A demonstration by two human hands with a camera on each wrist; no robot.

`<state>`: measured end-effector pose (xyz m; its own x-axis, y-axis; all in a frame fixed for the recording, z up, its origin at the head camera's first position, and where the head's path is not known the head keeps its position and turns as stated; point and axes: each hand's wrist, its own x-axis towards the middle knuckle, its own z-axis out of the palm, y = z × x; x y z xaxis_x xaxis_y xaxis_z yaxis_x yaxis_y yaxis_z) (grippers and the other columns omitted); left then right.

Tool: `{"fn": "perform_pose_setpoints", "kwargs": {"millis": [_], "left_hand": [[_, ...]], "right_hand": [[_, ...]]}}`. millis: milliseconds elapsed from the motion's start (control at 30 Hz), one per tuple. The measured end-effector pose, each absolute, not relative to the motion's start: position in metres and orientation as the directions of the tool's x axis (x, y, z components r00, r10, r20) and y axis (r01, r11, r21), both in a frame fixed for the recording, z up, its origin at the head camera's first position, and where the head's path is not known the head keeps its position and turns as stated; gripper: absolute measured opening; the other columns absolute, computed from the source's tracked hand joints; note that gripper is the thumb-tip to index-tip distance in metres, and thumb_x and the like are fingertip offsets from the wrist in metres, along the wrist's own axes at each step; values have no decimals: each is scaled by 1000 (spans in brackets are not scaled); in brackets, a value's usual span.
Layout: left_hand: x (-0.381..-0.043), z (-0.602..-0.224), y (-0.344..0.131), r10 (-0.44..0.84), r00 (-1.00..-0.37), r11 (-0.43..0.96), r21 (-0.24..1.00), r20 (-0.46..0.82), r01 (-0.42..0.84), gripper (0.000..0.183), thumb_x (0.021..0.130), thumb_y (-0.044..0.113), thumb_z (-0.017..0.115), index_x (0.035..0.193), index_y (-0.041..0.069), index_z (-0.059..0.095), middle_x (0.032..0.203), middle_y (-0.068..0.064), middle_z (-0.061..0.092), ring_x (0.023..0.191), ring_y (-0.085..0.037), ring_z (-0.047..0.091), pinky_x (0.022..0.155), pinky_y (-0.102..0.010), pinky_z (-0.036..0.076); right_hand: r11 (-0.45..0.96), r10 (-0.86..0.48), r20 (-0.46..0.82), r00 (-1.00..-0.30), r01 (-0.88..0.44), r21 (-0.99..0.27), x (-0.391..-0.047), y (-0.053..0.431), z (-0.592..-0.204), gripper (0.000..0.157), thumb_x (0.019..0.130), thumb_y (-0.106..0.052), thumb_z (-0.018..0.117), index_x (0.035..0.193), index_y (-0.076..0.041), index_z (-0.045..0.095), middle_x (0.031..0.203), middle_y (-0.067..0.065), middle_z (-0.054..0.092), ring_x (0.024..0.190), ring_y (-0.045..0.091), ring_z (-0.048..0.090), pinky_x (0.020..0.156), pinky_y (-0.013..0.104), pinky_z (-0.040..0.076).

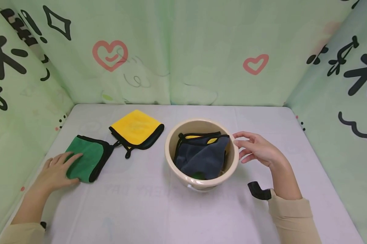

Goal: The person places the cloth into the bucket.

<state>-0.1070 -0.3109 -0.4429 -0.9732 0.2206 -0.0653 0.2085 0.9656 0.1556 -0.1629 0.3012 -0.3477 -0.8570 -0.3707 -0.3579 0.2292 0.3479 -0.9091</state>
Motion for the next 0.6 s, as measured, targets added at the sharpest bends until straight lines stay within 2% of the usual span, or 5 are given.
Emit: {"fn": "perform_pose_setpoints", "kwargs": {"millis": [167, 433, 600], "left_hand": [[-110, -445, -310, 209, -974, 967, 164, -90, 193, 80, 64, 33, 69, 133, 8, 36, 130, -26, 33, 117, -47, 30, 94, -64, 20], [-111, -447, -308, 247, -969, 959, 144, -16, 242, 70, 67, 28, 69, 128, 7, 41, 122, -24, 41, 110, -46, 38, 93, -61, 24], [-113, -451, -306, 293, -955, 952, 78, 50, 296, 62, 72, 24, 71, 125, 5, 44, 115, -23, 45, 103, -46, 42, 90, -61, 28]], "right_hand": [[345, -381, -355, -854, 225, -911, -163, 302, -348, 17, 95, -12, 47, 106, -24, 52, 79, 1, 67, 60, 15, 64, 54, 30, 55], [340, -387, -349, -854, 219, -915, -164, 302, -348, 20, 95, -11, 46, 105, -26, 53, 79, 1, 67, 61, 15, 64, 54, 30, 55], [336, -389, -347, -854, 219, -916, -164, 302, -348, 20, 95, -10, 46, 105, -26, 53, 79, 1, 67, 60, 15, 64, 54, 30, 55]]}}
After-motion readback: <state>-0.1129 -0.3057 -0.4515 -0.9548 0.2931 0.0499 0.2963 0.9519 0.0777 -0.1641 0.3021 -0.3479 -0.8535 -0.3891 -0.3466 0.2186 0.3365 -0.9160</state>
